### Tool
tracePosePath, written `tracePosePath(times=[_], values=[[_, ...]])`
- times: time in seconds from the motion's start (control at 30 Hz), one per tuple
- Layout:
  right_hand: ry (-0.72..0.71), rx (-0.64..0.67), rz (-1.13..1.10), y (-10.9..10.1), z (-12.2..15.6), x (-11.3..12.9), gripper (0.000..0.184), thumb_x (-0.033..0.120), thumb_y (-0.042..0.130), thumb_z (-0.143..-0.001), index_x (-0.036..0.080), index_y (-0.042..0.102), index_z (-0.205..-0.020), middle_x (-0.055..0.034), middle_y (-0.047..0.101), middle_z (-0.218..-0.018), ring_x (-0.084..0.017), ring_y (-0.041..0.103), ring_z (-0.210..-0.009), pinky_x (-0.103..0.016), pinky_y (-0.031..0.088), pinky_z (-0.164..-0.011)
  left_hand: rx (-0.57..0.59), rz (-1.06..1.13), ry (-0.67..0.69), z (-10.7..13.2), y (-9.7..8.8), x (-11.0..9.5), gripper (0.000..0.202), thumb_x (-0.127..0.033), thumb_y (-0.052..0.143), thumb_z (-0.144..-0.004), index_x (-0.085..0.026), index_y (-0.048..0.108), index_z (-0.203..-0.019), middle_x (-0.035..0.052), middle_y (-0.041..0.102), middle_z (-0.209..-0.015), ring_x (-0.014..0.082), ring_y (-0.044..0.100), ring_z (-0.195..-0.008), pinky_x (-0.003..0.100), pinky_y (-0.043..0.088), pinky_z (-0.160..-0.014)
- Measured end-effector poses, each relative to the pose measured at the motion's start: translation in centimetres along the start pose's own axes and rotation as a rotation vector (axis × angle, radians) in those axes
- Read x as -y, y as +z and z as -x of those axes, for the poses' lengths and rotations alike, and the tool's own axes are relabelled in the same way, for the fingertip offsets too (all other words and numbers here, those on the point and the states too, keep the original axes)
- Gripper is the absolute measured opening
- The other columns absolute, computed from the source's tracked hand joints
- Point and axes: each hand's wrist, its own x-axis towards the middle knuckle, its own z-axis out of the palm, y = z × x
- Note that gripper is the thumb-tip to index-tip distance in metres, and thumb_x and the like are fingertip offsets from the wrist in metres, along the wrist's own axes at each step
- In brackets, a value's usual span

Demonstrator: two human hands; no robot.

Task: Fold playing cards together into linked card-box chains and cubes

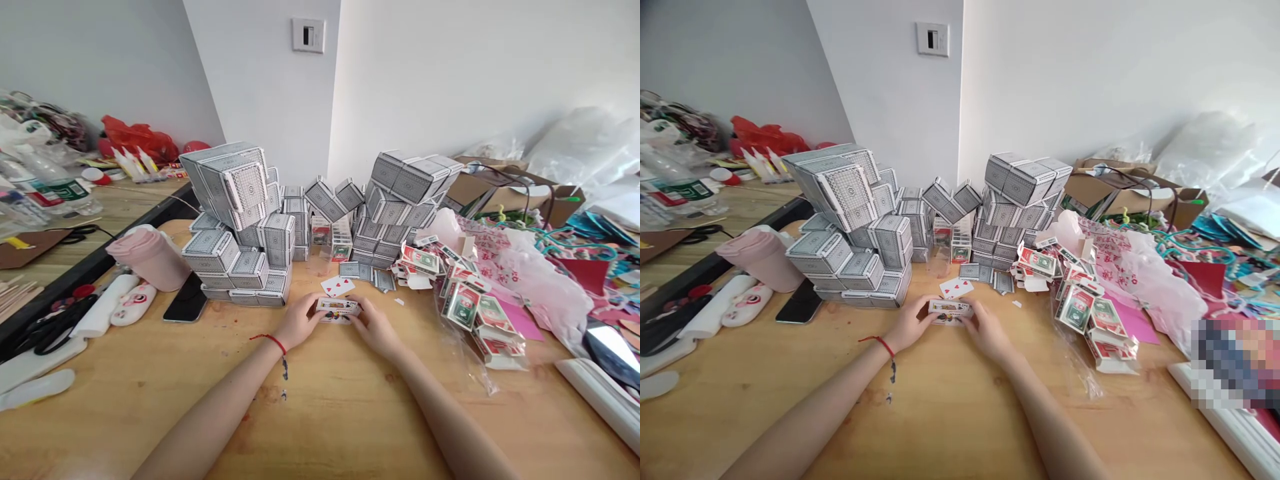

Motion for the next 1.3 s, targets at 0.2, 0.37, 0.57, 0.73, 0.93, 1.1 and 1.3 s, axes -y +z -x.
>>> tracePosePath(times=[0.2,0.37,0.57,0.73,0.93,1.1,1.3], values=[[-0.089,-0.053,-0.155,1.2,0.1,0.9,0.045,0.013,0.042,-0.083,0.022,0.033,-0.126,-0.0124,0.049,-0.115,-0.023,0.050,-0.108,-0.042,0.045,-0.090,0.032,0.069,0.061,0.6,0.6,-0.9,0.039,-0.015,0.049,-0.082,-0.020,0.037,-0.119,0.0100,0.051,-0.115,0.0209,0.052,-0.106,0.038,0.045,-0.090],[-0.124,-0.026,-0.139,2.0,0.4,1.6,0.053,0.009,0.040,-0.083,0.025,0.030,-0.132,-0.0122,0.041,-0.117,-0.024,0.044,-0.112,-0.044,0.042,-0.095,0.018,0.163,0.077,1.2,1.3,-1.6,0.052,-0.010,0.050,-0.079,-0.021,0.027,-0.125,0.0117,0.042,-0.121,0.0220,0.043,-0.115,0.042,0.039,-0.097],[0.007,-0.130,-0.286,3.8,0.5,1.9,0.045,0.005,0.042,-0.077,0.023,0.040,-0.117,-0.0092,0.047,-0.106,-0.022,0.050,-0.101,-0.044,0.045,-0.090,-0.013,0.344,0.029,1.2,2.4,-2.1,0.043,-0.003,0.043,-0.077,-0.020,0.030,-0.114,0.0085,0.045,-0.106,0.0186,0.049,-0.102,0.041,0.043,-0.092],[-0.024,-0.138,-0.359,3.3,0.6,2.5,0.038,0.006,0.041,-0.078,0.024,0.044,-0.112,-0.0077,0.050,-0.105,-0.021,0.052,-0.099,-0.039,0.046,-0.086,-0.056,0.390,0.017,1.1,2.6,-2.6,0.035,-0.003,0.042,-0.078,-0.020,0.033,-0.107,0.0074,0.044,-0.104,0.0176,0.050,-0.097,0.037,0.045,-0.088],[-0.026,-0.025,-0.289,2.6,0.7,1.9,0.043,0.004,0.039,-0.078,0.023,0.044,-0.116,-0.0083,0.052,-0.107,-0.021,0.051,-0.101,-0.041,0.044,-0.089,0.000,0.337,-0.055,1.1,2.7,-2.8,0.035,-0.002,0.041,-0.077,-0.020,0.032,-0.105,0.0066,0.045,-0.103,0.0169,0.050,-0.094,0.036,0.044,-0.086],[0.000,-0.028,-0.308,2.6,0.7,1.7,0.040,0.005,0.038,-0.079,0.022,0.043,-0.114,-0.0080,0.053,-0.105,-0.020,0.052,-0.097,-0.039,0.046,-0.085,-0.023,0.336,-0.095,1.1,2.9,-2.9,0.033,-0.003,0.042,-0.077,-0.020,0.032,-0.103,0.0055,0.045,-0.100,0.0164,0.049,-0.093,0.035,0.044,-0.084],[-0.035,-0.088,-0.299,2.2,0.7,2.5,0.038,0.008,0.039,-0.079,0.022,0.044,-0.114,-0.0085,0.052,-0.106,-0.020,0.052,-0.099,-0.038,0.047,-0.085,-0.078,0.365,-0.051,0.7,2.9,-3.1,0.029,-0.003,0.044,-0.076,-0.020,0.035,-0.098,0.0043,0.044,-0.095,0.0154,0.050,-0.088,0.033,0.046,-0.082]])
